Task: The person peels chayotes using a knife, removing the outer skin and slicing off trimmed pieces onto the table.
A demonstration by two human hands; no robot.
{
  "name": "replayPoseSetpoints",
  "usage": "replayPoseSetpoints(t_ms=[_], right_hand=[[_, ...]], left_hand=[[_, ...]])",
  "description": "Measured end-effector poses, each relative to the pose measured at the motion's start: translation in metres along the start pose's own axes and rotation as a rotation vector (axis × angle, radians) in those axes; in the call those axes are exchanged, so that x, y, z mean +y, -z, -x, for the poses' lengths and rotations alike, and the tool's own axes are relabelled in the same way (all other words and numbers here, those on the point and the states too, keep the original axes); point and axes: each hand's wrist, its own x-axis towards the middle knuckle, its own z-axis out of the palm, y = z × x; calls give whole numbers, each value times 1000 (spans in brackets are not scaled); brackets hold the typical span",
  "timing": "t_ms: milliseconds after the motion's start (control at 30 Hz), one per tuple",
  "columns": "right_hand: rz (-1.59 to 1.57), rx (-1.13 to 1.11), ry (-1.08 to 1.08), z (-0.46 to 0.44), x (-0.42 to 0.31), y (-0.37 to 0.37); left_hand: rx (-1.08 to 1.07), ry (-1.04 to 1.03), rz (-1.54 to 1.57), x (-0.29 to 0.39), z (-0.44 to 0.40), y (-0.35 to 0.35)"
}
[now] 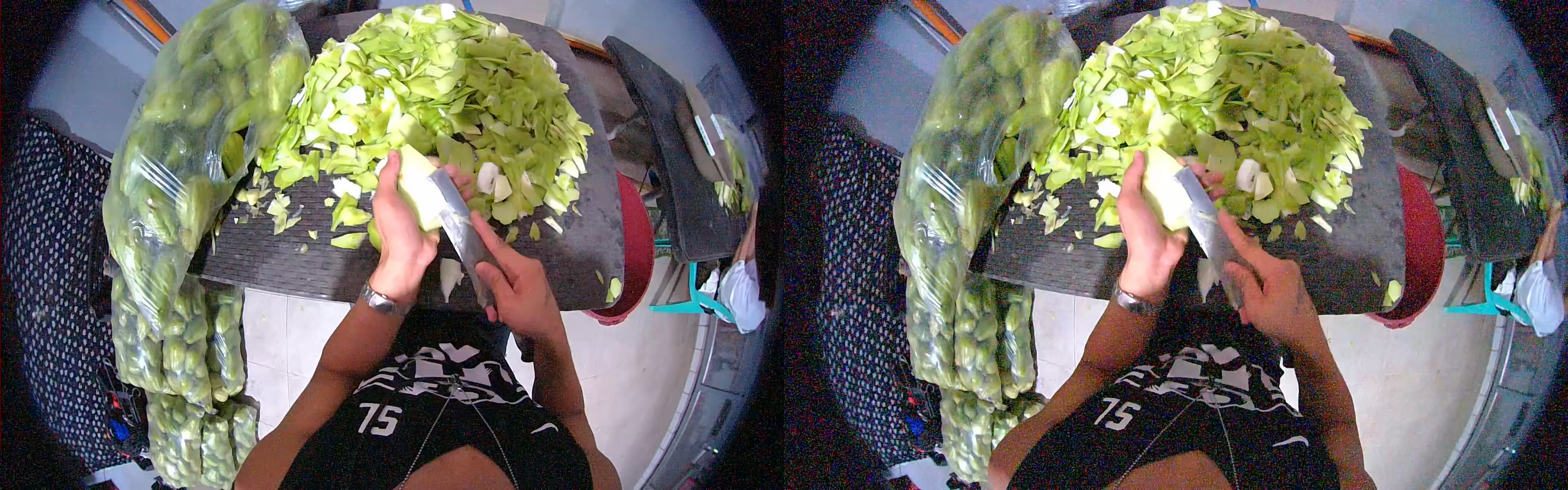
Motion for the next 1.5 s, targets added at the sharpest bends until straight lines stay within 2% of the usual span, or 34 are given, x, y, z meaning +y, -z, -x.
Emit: replayPoseSetpoints(t_ms=[67, 200, 400, 500, 600, 633, 933, 1033, 1133, 1167, 1267, 1300, 1333, 1400, 1467, 1500], right_hand=[[-46, -46, -45, 1, 2, 0], [-203, -90, -128, -1, -7, 5], [-695, -320, -63, -12, 21, 19], [-906, -262, -77, -22, 31, 28], [-637, -34, -48, -21, 25, 27], [-616, -19, -56, -20, 26, 29], [-475, 52, -93, -11, 25, 30], [-487, 41, -81, -9, 30, 29], [-496, 32, -101, -6, 34, 30], [-487, 33, -105, -7, 36, 30], [-457, 32, -120, -9, 45, 27], [-445, 26, -126, -10, 47, 24], [-432, 19, -133, -10, 47, 22], [-410, -8, -152, -9, 46, 21], [-380, -2, -179, -11, 44, 20], [-385, -17, -156, -12, 47, 21]], left_hand=[[-93, -8, 43, 3, -8, 11], [39, -4, -112, -8, -3, 7], [107, -133, -349, -7, -1, 12], [-149, 101, -123, -1, -3, 35], [21, 208, 109, 11, 1, 30], [-111, 269, 249, 13, -3, 40], [-29, 141, -28, 15, -8, 27], [-231, 205, 188, 24, -15, 48], [-100, 69, 106, 28, -11, 36], [30, 31, 111, 28, -7, 21], [74, -155, 0, 18, -30, 15], [65, -286, -101, 10, -30, 1], [146, -418, -224, -2, -28, -26], [-51, -480, -440, -29, -45, -32], [-224, -325, -531, -50, -40, -57], [-343, -113, -559, -55, -34, -75]])
